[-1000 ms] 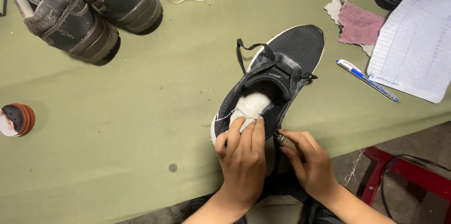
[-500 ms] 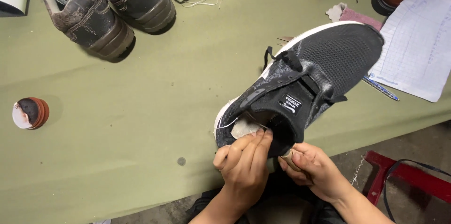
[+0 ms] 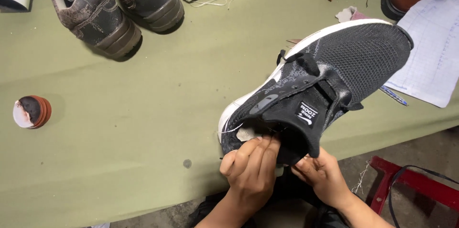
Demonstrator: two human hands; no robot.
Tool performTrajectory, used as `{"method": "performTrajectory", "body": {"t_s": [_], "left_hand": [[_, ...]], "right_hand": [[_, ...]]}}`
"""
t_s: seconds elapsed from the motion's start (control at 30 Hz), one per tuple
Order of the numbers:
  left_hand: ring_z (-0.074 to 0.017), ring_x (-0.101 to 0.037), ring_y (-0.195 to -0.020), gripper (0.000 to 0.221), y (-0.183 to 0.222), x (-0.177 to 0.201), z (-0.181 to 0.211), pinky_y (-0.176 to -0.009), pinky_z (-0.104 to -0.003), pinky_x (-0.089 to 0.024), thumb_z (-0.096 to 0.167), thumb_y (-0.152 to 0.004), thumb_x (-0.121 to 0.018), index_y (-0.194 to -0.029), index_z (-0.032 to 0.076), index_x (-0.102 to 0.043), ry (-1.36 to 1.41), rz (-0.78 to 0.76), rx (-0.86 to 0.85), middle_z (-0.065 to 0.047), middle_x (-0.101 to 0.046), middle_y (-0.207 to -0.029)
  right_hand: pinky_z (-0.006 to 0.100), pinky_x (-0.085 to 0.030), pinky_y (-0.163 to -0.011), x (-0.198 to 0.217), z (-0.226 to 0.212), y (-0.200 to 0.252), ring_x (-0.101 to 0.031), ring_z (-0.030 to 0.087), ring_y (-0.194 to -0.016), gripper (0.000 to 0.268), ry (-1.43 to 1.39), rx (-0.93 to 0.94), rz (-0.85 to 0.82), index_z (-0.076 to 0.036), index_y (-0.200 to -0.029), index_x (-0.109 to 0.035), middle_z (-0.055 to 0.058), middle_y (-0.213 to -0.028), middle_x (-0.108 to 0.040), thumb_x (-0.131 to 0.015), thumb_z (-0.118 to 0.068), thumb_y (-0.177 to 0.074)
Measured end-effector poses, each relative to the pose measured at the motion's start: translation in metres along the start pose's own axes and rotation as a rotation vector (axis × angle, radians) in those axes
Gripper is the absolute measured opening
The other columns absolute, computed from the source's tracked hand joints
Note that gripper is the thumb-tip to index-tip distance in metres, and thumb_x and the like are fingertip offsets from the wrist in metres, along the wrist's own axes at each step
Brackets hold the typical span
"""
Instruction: Hand-stitching the sole of a sneaker to the upper using a stitching awl and thread at a repair bench.
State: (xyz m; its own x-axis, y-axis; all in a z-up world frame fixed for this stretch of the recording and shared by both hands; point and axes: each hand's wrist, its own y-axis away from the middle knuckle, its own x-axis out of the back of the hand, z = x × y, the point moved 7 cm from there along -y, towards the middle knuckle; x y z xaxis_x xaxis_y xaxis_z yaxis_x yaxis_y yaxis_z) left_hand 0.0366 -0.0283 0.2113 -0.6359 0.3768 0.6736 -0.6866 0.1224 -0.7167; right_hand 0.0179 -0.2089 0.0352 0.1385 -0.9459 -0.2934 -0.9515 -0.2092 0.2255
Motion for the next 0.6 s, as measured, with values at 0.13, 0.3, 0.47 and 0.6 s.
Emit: {"method": "performTrajectory", "body": {"t_s": [0.13,0.3,0.47,0.6], "left_hand": [[-0.0039,-0.069,-0.094,0.041,0.0,-0.005,-0.001,-0.081,-0.022,-0.034,0.014,-0.106,-0.035,-0.102,0.021,-0.076,0.011,-0.002,0.021,0.012,-0.075,-0.1],[-0.008,-0.07,-0.094,0.035,0.004,-0.012,-0.001,-0.084,-0.025,-0.031,0.013,-0.107,-0.038,-0.1,0.02,-0.072,0.05,-0.049,0.028,0.01,-0.072,-0.096],[-0.0082,-0.068,-0.095,0.034,0.0,-0.016,0.001,-0.084,-0.024,-0.03,0.014,-0.108,-0.038,-0.103,0.019,-0.072,0.028,-0.072,0.027,0.011,-0.073,-0.099],[-0.0113,-0.064,-0.087,0.014,0.0,-0.033,-0.004,-0.082,-0.027,-0.033,0.013,-0.103,-0.063,-0.09,0.019,-0.063,-0.077,-0.127,0.078,0.008,-0.062,-0.083]], "right_hand": [[0.022,-0.032,-0.048,-0.02,-0.006,-0.006,-0.016,0.011,-0.047,0.064,-0.295,-0.341,-0.143,-0.014,-0.058,-0.025,-0.002,-0.053,-0.018,-0.069,-0.039,-0.095],[0.024,-0.024,-0.045,0.005,-0.004,-0.008,-0.031,0.005,-0.053,0.015,0.138,-0.076,0.089,-0.001,-0.109,-0.06,-0.004,-0.065,-0.032,-0.064,0.001,-0.094],[0.029,-0.05,-0.1,-0.005,-0.02,-0.014,-0.065,0.017,-0.115,0.05,0.313,0.073,0.152,-0.001,-0.135,-0.055,0.01,-0.121,-0.068,-0.071,0.0,-0.088],[0.025,-0.049,-0.06,-0.008,-0.013,-0.017,-0.056,0.013,-0.06,0.027,0.32,0.02,0.159,-0.004,-0.115,-0.055,0.006,-0.075,-0.057,-0.069,-0.001,-0.092]]}}
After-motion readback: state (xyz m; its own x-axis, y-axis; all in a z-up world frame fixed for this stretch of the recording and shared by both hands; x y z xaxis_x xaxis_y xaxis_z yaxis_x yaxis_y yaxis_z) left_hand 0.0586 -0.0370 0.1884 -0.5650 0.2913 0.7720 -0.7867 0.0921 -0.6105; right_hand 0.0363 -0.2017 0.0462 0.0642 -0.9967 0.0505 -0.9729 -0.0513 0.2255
